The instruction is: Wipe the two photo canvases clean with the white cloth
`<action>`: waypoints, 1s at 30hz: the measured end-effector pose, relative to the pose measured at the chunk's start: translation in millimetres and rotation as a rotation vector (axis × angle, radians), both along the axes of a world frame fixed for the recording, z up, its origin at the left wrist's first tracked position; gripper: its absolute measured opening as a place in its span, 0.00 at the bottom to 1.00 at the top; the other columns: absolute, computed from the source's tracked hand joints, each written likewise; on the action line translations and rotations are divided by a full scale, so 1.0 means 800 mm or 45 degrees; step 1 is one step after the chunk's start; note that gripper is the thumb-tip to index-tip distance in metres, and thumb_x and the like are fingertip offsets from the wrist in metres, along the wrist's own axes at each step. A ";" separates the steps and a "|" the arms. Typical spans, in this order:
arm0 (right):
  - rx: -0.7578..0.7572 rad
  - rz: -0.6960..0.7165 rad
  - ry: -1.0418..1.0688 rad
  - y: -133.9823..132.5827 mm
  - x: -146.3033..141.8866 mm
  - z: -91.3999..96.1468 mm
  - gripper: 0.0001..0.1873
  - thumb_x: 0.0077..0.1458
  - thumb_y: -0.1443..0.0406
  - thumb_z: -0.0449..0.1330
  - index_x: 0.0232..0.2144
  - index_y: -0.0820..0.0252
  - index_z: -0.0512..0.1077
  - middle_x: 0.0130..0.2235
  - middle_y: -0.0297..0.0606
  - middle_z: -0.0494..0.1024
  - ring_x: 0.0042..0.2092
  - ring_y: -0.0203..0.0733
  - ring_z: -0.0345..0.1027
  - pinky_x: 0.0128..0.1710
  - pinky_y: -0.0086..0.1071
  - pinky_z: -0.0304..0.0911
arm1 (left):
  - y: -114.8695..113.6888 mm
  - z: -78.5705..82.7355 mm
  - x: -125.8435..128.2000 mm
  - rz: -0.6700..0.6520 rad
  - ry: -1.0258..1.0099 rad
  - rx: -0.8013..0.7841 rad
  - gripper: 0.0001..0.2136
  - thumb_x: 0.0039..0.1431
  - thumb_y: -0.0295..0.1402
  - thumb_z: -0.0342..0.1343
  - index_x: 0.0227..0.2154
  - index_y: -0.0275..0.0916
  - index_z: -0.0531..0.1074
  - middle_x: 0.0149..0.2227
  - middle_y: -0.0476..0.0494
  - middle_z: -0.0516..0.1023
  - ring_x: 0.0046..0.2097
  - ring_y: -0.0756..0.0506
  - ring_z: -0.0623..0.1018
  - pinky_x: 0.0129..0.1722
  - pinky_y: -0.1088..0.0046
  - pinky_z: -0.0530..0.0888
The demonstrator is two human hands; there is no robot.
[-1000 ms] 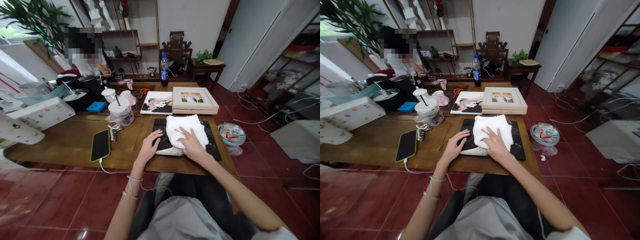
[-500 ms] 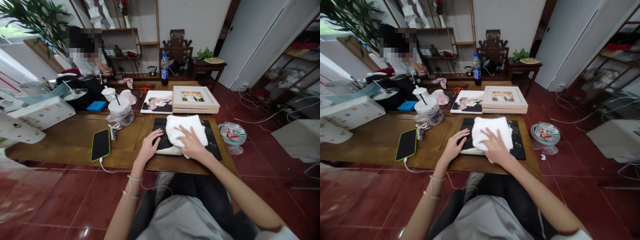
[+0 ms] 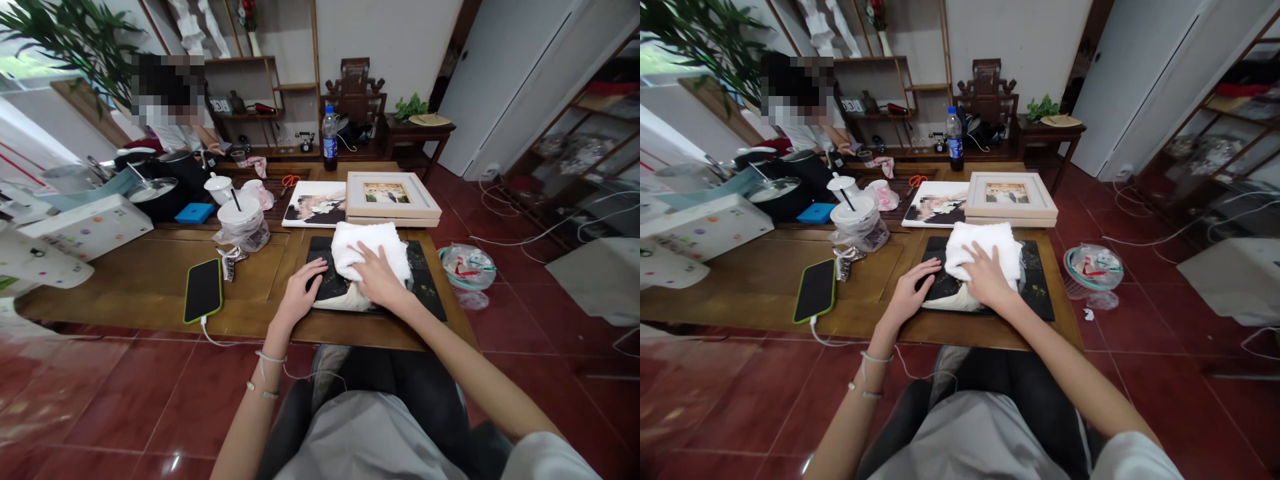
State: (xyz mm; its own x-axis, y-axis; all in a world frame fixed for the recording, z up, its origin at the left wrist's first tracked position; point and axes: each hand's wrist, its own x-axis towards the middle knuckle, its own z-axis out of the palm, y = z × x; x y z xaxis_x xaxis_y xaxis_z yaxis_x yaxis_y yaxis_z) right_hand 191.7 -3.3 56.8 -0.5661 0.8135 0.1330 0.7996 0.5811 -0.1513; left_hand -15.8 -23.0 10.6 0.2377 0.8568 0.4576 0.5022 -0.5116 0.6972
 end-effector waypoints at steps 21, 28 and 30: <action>-0.031 -0.280 0.155 -0.019 0.030 -0.007 0.22 0.46 0.74 0.50 0.45 0.65 0.71 0.58 0.52 0.64 0.64 0.51 0.46 0.60 0.59 0.38 | -0.002 0.000 0.001 0.004 0.032 0.035 0.13 0.63 0.30 0.44 0.44 0.40 0.72 0.51 0.41 0.73 0.57 0.43 0.69 0.57 0.57 0.65; 0.057 -0.355 0.139 -0.013 -0.021 -0.004 0.21 0.45 0.73 0.53 0.43 0.61 0.73 0.61 0.47 0.61 0.63 0.59 0.44 0.57 0.66 0.35 | -0.008 0.006 0.003 0.046 0.010 -0.023 0.17 0.64 0.34 0.43 0.55 0.40 0.63 0.55 0.40 0.69 0.59 0.44 0.66 0.59 0.60 0.62; 0.018 -0.222 0.171 -0.033 -0.029 -0.007 0.21 0.43 0.74 0.53 0.41 0.60 0.73 0.61 0.44 0.61 0.64 0.56 0.43 0.59 0.64 0.32 | -0.010 0.006 0.003 0.062 -0.040 -0.034 0.20 0.65 0.35 0.41 0.59 0.40 0.56 0.59 0.39 0.64 0.61 0.44 0.63 0.61 0.61 0.58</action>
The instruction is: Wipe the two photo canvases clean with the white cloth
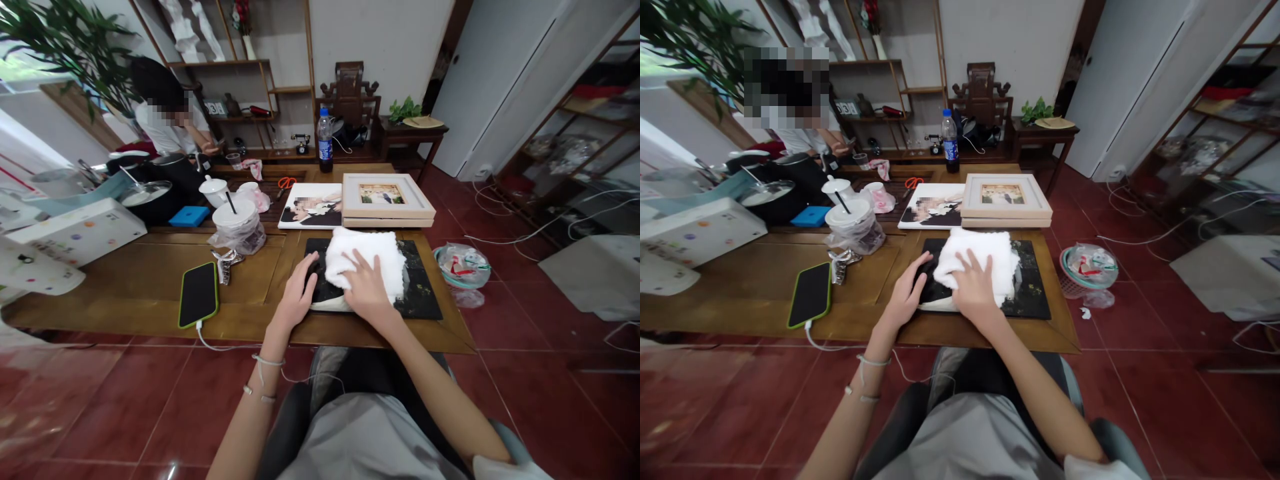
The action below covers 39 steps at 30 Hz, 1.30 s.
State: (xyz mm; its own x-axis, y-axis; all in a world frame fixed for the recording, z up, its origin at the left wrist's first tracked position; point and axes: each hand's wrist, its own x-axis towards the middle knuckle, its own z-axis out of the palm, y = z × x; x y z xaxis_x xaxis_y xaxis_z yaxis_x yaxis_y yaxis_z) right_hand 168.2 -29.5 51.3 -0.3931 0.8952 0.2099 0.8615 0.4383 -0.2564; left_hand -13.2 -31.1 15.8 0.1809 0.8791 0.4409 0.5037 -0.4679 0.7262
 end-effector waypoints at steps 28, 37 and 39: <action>-0.141 -0.127 0.223 0.028 0.110 0.005 0.22 0.42 0.74 0.48 0.37 0.60 0.75 0.50 0.40 0.75 0.54 0.48 0.65 0.63 0.46 0.39 | 0.007 -0.010 0.000 -0.036 0.149 0.044 0.14 0.61 0.31 0.48 0.49 0.39 0.69 0.55 0.40 0.70 0.58 0.43 0.67 0.58 0.58 0.64; -0.293 0.238 0.337 0.092 -0.039 0.020 0.21 0.46 0.71 0.50 0.40 0.55 0.75 0.47 0.36 0.77 0.49 0.48 0.68 0.56 0.39 0.51 | 0.010 -0.009 0.000 -0.023 0.184 0.053 0.13 0.61 0.31 0.49 0.47 0.37 0.70 0.50 0.39 0.73 0.52 0.42 0.72 0.54 0.61 0.69; -0.298 0.247 0.343 0.096 -0.045 0.019 0.21 0.46 0.72 0.50 0.41 0.56 0.75 0.47 0.36 0.77 0.49 0.48 0.67 0.55 0.37 0.53 | 0.011 -0.008 0.000 -0.031 0.177 0.058 0.13 0.61 0.31 0.49 0.47 0.37 0.70 0.49 0.39 0.73 0.52 0.42 0.73 0.53 0.62 0.69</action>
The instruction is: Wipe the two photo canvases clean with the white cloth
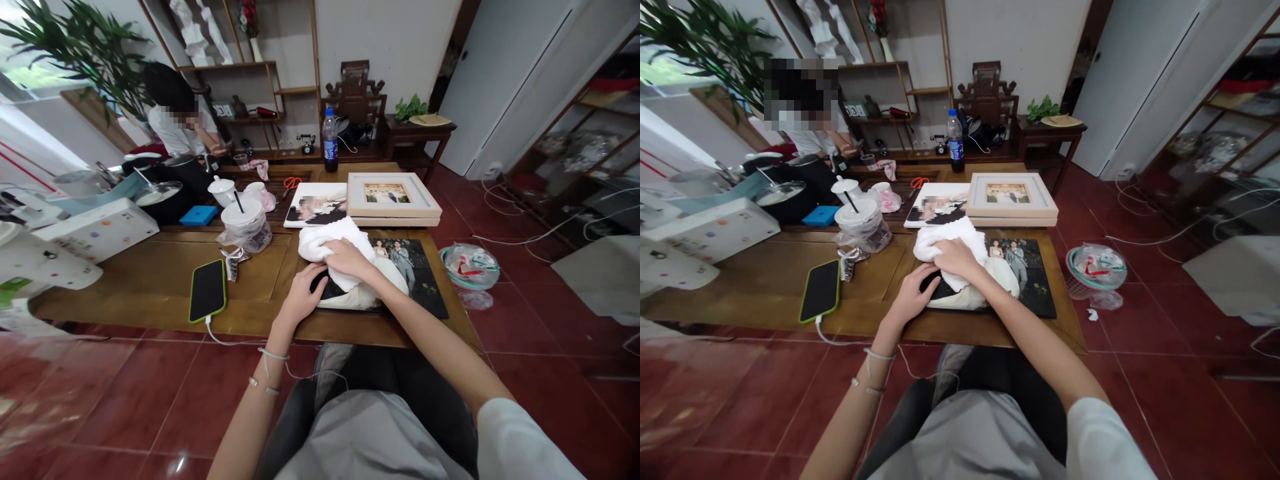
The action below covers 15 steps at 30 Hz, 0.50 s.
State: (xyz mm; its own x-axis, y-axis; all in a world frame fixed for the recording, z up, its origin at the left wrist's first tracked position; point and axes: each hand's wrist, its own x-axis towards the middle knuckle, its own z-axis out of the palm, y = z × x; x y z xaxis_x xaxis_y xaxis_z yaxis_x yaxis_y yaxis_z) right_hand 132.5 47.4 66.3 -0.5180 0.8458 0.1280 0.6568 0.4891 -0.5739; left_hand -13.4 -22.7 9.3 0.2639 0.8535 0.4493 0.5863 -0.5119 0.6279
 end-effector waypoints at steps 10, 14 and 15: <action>-0.007 -0.209 0.082 -0.006 0.096 -0.005 0.19 0.47 0.70 0.50 0.38 0.59 0.76 0.47 0.40 0.77 0.49 0.48 0.67 0.52 0.37 0.56 | 0.000 -0.001 0.000 -0.023 -0.036 -0.016 0.14 0.61 0.31 0.48 0.49 0.39 0.70 0.55 0.40 0.70 0.57 0.43 0.68 0.58 0.58 0.64; 0.011 -0.382 0.110 -0.011 0.160 -0.015 0.19 0.46 0.68 0.50 0.39 0.63 0.76 0.47 0.44 0.76 0.49 0.50 0.67 0.51 0.39 0.58 | 0.000 0.000 0.001 -0.026 -0.054 -0.009 0.14 0.61 0.31 0.49 0.49 0.38 0.70 0.54 0.40 0.71 0.58 0.43 0.68 0.58 0.58 0.64; 0.016 -0.428 0.118 -0.014 0.175 -0.018 0.20 0.45 0.68 0.49 0.39 0.64 0.75 0.47 0.44 0.77 0.49 0.51 0.67 0.51 0.39 0.58 | 0.000 0.000 0.001 -0.027 -0.058 -0.005 0.14 0.61 0.31 0.49 0.48 0.38 0.70 0.54 0.40 0.71 0.58 0.43 0.68 0.59 0.59 0.64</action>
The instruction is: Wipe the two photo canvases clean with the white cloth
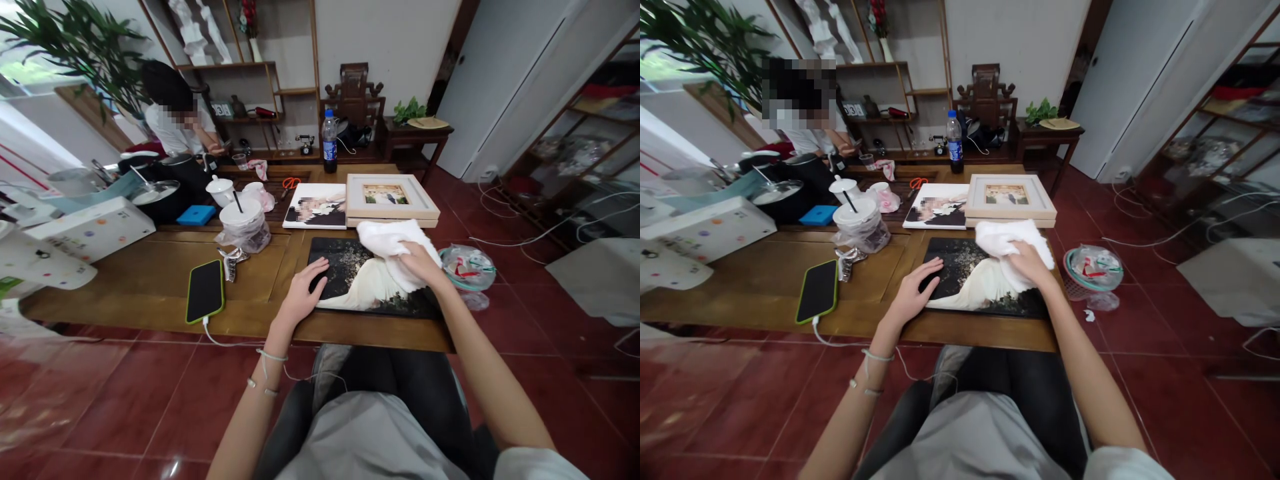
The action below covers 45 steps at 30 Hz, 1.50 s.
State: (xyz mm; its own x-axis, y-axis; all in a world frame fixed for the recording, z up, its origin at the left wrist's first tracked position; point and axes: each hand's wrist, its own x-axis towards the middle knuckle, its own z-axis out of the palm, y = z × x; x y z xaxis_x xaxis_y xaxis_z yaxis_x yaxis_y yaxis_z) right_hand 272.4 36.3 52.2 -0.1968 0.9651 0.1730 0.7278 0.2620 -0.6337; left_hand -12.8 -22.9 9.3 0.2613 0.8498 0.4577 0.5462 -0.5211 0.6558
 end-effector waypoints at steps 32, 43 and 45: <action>0.179 -0.177 -0.340 -0.072 -0.010 -0.014 0.23 0.46 0.73 0.48 0.45 0.64 0.72 0.53 0.45 0.72 0.57 0.47 0.61 0.62 0.48 0.39 | 0.000 0.002 0.000 0.006 -0.021 0.011 0.13 0.61 0.31 0.48 0.47 0.39 0.70 0.53 0.40 0.72 0.57 0.43 0.69 0.58 0.57 0.65; 0.310 -0.231 -0.557 -0.110 -0.057 -0.015 0.20 0.43 0.74 0.51 0.40 0.63 0.73 0.54 0.52 0.69 0.62 0.52 0.51 0.60 0.58 0.37 | 0.000 0.000 0.003 0.035 -0.007 0.034 0.13 0.60 0.31 0.49 0.47 0.38 0.70 0.52 0.39 0.73 0.56 0.42 0.70 0.57 0.57 0.65; 0.330 -0.108 -0.489 -0.127 -0.088 -0.016 0.21 0.42 0.75 0.51 0.38 0.61 0.74 0.57 0.47 0.67 0.63 0.52 0.48 0.61 0.57 0.32 | -0.001 -0.001 0.003 0.039 0.005 0.025 0.13 0.61 0.31 0.48 0.47 0.38 0.70 0.52 0.39 0.73 0.57 0.43 0.69 0.58 0.57 0.65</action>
State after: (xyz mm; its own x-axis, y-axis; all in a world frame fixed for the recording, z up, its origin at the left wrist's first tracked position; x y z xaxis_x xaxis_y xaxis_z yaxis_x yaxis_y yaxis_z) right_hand 201.7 -64.9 39.8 -0.2162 0.9152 0.3401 0.9225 0.3056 -0.2358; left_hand -10.2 -23.4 8.7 0.2374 0.8482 0.4735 0.5644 -0.5171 0.6434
